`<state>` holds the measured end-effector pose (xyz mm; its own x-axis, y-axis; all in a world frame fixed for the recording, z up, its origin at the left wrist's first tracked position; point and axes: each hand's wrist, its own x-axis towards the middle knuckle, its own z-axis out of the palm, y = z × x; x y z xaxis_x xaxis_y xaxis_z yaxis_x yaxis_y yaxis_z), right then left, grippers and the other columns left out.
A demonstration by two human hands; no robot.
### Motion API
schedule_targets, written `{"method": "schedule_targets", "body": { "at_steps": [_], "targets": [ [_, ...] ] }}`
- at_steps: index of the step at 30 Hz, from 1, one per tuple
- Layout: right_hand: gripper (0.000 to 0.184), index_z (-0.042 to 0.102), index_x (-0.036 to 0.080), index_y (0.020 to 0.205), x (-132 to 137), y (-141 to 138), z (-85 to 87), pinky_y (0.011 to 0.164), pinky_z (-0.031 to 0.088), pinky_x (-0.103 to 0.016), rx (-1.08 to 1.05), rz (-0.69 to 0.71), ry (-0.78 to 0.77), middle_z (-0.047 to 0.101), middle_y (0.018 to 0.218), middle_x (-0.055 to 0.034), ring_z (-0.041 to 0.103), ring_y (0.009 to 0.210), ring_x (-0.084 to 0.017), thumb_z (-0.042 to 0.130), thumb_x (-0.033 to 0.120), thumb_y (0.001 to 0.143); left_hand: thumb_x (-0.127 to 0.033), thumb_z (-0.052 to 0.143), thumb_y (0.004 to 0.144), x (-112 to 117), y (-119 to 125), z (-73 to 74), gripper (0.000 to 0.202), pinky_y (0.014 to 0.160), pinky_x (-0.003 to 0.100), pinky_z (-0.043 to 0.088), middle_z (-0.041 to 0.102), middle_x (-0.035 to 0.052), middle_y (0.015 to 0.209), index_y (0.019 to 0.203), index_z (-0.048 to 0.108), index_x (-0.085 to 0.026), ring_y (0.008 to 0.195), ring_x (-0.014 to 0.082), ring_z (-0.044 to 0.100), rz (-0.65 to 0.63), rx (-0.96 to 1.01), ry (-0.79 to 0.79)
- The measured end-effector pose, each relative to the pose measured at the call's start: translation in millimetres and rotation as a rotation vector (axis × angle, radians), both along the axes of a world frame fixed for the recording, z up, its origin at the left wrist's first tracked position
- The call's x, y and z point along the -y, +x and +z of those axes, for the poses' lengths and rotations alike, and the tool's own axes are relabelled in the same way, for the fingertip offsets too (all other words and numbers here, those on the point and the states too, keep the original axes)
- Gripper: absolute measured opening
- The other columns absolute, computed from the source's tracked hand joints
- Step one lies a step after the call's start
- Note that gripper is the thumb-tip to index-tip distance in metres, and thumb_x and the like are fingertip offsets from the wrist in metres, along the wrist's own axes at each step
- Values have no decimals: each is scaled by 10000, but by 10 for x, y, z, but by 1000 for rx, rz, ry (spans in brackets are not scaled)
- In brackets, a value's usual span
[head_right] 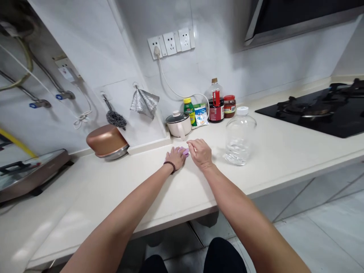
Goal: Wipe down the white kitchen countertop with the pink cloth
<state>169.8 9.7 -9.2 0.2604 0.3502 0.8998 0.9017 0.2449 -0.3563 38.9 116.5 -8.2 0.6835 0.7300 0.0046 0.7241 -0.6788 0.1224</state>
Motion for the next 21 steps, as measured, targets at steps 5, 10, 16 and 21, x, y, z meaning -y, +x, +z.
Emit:
{"method": "schedule_targets", "body": {
  "at_steps": [5, 10, 16, 21],
  "targets": [
    [397, 749, 245, 1119, 132, 52, 76, 932, 412, -418, -52, -179, -47, 702, 1016, -87, 579, 1005, -271, 373, 371, 1107, -502, 261, 1078, 554, 114, 24, 607, 1267, 729, 110, 263, 64, 1765, 1657, 334, -333, 1645, 370, 75, -263, 4, -56],
    [347, 738, 246, 1140, 158, 94, 64, 938, 385, -420, -101, -199, -71, 690, 1054, -87, 554, 1047, -281, 406, 334, 1094, -531, 246, 1086, 905, -430, 94, 598, 1268, 725, 101, 276, 34, 1763, 1656, 345, -378, 1649, 342, 88, -383, -15, -84],
    [305, 740, 246, 1124, 130, 118, 29, 926, 366, -405, -141, -186, -118, 671, 1036, -81, 535, 1036, -277, 440, 286, 1085, -518, 232, 1086, 923, -1342, 62, 571, 1285, 685, 95, 325, -42, 1740, 1627, 403, -459, 1646, 311, 137, -258, -18, -35],
    [250, 738, 228, 1109, 140, 103, 18, 940, 356, -390, -176, -195, -177, 670, 1050, -81, 533, 1061, -273, 490, 237, 1076, -600, 156, 1052, 388, -2413, 113, 622, 1245, 716, 181, 367, -73, 1716, 1614, 406, -504, 1619, 355, 232, 44, -18, 14]
  ]
}}
